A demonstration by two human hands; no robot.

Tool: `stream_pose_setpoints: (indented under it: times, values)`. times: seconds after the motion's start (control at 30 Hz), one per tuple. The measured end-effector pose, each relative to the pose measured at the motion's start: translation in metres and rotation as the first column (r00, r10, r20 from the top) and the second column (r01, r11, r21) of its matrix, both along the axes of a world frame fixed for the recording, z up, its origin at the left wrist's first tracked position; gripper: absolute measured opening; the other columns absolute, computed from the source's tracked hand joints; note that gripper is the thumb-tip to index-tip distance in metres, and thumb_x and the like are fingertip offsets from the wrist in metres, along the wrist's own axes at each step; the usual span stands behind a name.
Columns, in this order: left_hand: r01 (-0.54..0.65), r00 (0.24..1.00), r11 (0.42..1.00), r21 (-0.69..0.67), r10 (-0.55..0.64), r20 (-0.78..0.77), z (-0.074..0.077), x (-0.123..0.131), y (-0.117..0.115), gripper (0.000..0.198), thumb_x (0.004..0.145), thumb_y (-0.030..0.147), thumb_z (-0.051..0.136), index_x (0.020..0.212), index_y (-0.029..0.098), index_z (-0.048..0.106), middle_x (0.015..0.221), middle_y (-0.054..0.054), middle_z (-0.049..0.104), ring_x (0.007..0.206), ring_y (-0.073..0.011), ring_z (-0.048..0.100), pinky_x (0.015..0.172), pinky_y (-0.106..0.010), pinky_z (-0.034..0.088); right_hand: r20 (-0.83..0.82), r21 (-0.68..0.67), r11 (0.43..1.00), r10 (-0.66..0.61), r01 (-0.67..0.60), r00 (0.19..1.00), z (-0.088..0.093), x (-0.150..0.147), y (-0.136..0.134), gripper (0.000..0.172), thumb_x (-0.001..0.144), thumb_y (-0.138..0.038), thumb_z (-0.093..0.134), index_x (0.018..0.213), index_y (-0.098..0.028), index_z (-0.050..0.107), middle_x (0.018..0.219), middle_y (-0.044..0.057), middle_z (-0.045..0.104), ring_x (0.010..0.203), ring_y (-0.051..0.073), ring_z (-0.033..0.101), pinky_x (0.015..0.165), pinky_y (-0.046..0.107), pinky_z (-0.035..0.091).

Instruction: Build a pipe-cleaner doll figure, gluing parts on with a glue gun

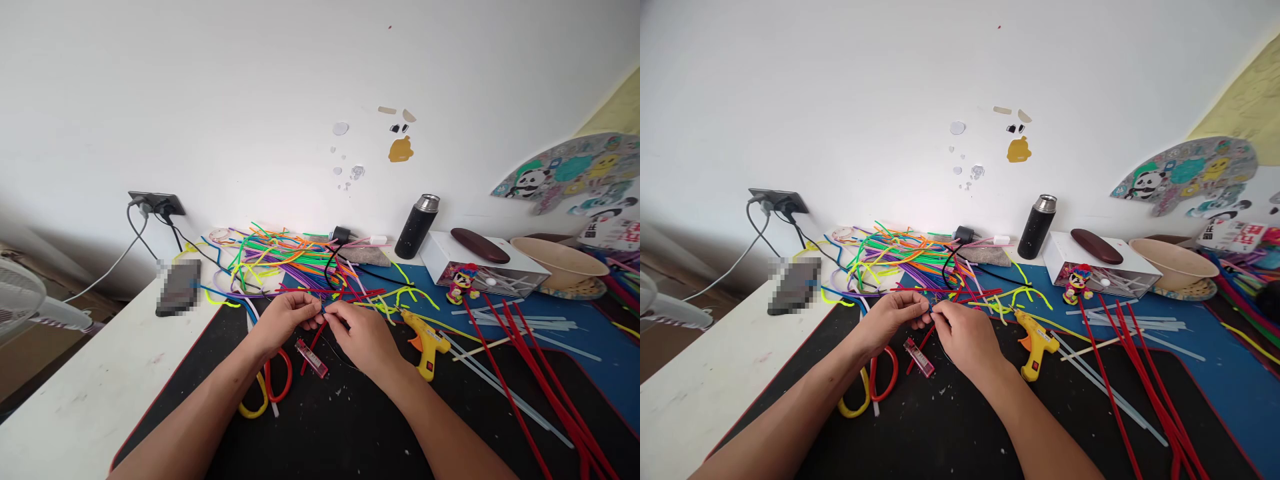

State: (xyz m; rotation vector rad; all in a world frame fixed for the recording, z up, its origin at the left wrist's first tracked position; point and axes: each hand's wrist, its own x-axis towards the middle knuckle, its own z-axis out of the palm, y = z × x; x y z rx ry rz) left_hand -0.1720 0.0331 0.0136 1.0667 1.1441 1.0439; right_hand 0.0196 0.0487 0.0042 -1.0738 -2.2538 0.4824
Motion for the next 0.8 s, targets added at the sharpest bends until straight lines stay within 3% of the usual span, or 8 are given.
stream_pose_setpoints:
  times: [0.8]
  values:
    - [-0.005,0.993,0.997,0.081,0.014,-0.114,-0.0006,-0.0037,0.0006,0.032,0.076,0.049,0.080,0.077,0.018,0.070,0.068,-0.001,0.069,0.064,-0.0149,0.059,0.065,-0.028,0.046,0.016,0.016,1.000,0.014,-0.015,1.000,0.0030,0.0010,0.0000,0.015,0.101,-0.022,0.060,0.105,-0.026,0.073,0.100,0.002,0.080,0.089,0.021,0.075,0.076,0.029,0.050]
